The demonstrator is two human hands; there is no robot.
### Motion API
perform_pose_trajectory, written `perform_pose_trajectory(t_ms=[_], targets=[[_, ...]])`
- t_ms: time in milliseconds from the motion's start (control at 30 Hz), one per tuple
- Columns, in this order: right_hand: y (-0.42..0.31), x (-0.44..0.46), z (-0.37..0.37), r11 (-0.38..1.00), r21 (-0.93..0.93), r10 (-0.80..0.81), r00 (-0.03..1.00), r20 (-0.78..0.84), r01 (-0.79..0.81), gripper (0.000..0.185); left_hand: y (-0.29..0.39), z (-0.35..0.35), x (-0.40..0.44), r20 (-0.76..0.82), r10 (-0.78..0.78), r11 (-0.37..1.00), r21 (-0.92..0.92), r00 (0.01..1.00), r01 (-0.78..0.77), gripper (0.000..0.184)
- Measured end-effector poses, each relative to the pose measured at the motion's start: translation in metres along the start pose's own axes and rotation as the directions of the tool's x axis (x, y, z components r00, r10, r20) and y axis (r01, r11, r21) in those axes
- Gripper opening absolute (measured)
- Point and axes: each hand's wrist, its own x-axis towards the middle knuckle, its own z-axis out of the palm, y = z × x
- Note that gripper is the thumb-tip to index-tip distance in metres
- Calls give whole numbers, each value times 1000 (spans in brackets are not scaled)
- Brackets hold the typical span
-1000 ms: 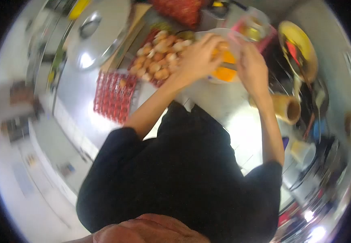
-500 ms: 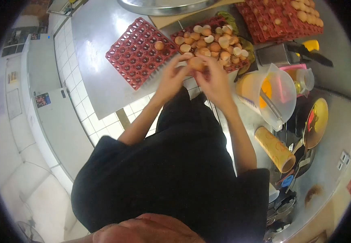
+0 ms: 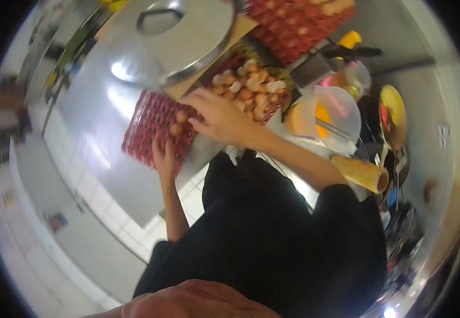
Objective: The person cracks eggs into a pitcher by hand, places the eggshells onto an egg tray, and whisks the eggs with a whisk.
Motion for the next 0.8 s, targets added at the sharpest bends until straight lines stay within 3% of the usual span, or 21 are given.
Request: perform_pose_trajectory(t_ms=[33,67,100,167,233,300,367,433,467,567,633,700,767,800], targets=[[-16,0,-45,998,-55,-11,999,-43,8,46,2,0,-7,-20,10,997,74,1000,-9,51],[-23,3,-88,995,-87,26,990,-137,-39,40,19,7,-14,-49,145,977,162,988,-135,47],[-22,11,-132,991,-107,55,973,-224,-81,35,36,11,-20,0,139,971,195,990,-137,45],[-4,35,-213,932,-333,14,933,-359,-142,37,63,21,-27,68,122,955,263,990,-136,42],[26,66,-276,824,-536,-24,933,-359,-185,24,76,40,-28,132,152,964,200,980,-176,40],[105,89,-320,654,-755,-49,995,-88,-35,26,89,57,-30,209,188,959,174,960,-226,39],[193,94,-336,595,-803,-70,993,-98,-37,36,107,76,-25,297,234,938,180,926,-295,38],[212,102,-346,618,-784,-9,996,-88,-63,44,132,100,-17,351,309,928,93,884,-362,36],[207,107,-353,665,-741,62,996,-67,-91,46,147,115,-11,371,349,916,57,860,-397,36],[195,112,-330,569,-786,122,970,-212,-243,55,186,166,22,460,430,892,-86,777,-444,34],[181,115,-305,489,-797,85,929,-360,-353,57,219,204,53,433,546,833,-193,717,-518,32],[168,114,-294,478,-757,52,875,-482,-445,57,250,236,90,435,560,822,-191,705,-536,33],[146,107,-286,520,-711,-63,809,-584,-473,53,276,277,134,333,654,752,-191,679,-630,34],[132,101,-282,541,-689,-117,768,-629,-482,52,293,294,155,338,636,771,-240,693,-591,36]])
